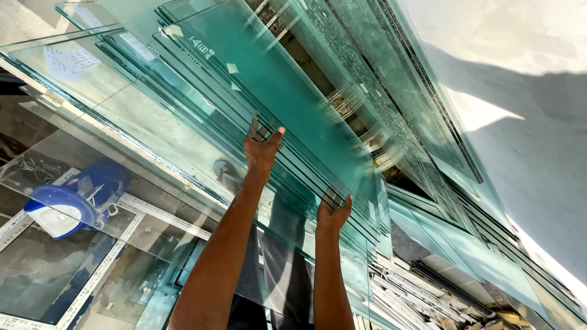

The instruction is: Organizing and flipping through large glass sheets in a workshop environment.

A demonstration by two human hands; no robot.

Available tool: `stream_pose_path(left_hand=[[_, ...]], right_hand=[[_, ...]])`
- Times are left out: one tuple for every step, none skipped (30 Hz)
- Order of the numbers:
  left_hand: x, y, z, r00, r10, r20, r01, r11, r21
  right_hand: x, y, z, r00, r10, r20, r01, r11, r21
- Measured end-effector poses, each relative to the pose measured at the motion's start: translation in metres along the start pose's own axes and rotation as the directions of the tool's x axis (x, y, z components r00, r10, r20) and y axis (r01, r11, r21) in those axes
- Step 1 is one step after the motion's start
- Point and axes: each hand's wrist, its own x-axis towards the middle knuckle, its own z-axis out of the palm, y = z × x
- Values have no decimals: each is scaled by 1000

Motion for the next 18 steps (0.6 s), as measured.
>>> stream_pose_path(left_hand=[[-5, -6, -4, 1000, -13, -4, 13, 1000, 1], [-4, -7, -5, 999, -37, -5, 37, 999, 12], [-3, -7, -7, 998, -61, -6, 61, 998, 22], [7, -11, -7, 999, -40, 3, 40, 999, 20], [18, -15, -7, 1000, -24, 3, 24, 999, 32], [22, -26, -8, 1000, -25, -1, 25, 999, 44], [29, -23, -5, 1000, -22, 5, 22, 999, 41], [25, -28, -7, 1000, -27, -6, 27, 999, 29], [21, -33, -10, 999, -33, -17, 33, 999, 16], [16, -32, -13, 999, -36, -24, 37, 999, 18], [11, -30, -15, 999, -30, -28, 30, 999, 20], [14, -23, -12, 1000, -11, -19, 11, 1000, 21], [19, -24, -12, 1000, -3, -11, 3, 1000, 22], [20, -28, -12, 1000, 3, -15, -2, 1000, 30], [21, -31, -12, 1000, 8, -18, -7, 999, 37], [21, -31, -11, 1000, 8, -17, -8, 999, 36], [22, -31, -11, 1000, 25, -12, -25, 999, 21], [22, -31, -12, 999, 43, -13, -43, 999, 6]], right_hand=[[-8, -4, -6, 1000, -6, -11, 6, 1000, -6], [-8, -1, -4, 1000, 8, -21, -8, 1000, -11], [-10, 2, -1, 999, 22, -31, -22, 1000, -17], [-14, 5, 6, 1000, 29, -11, -29, 1000, -6], [-17, 8, 12, 1000, -8, -11, 7, 1000, -25], [-26, 2, 11, 998, -54, -23, 53, 997, -52], [-23, 8, 20, 998, -57, -16, 56, 997, -49], [-29, 6, 16, 999, -43, 16, 44, 999, -32], [-35, 3, 12, 998, -30, 48, 31, 999, -16], [-38, 2, 8, 999, -28, 42, 29, 999, -20], [-41, 0, 6, 998, -13, 62, 12, 1000, 16], [-39, 3, 10, 995, -3, 97, -3, 998, 64], [-40, 7, 16, 995, -3, 105, -4, 997, 72], [-44, 6, 18, 996, -26, 85, 23, 999, 47], [-48, 6, 20, 997, -50, 67, 49, 999, 21], [-45, 5, 17, 996, -51, 68, 50, 999, 21], [-41, 4, 14, 996, -59, 63, 58, 998, 18], [-38, 4, 11, 996, -63, 57, 62, 998, 11]])
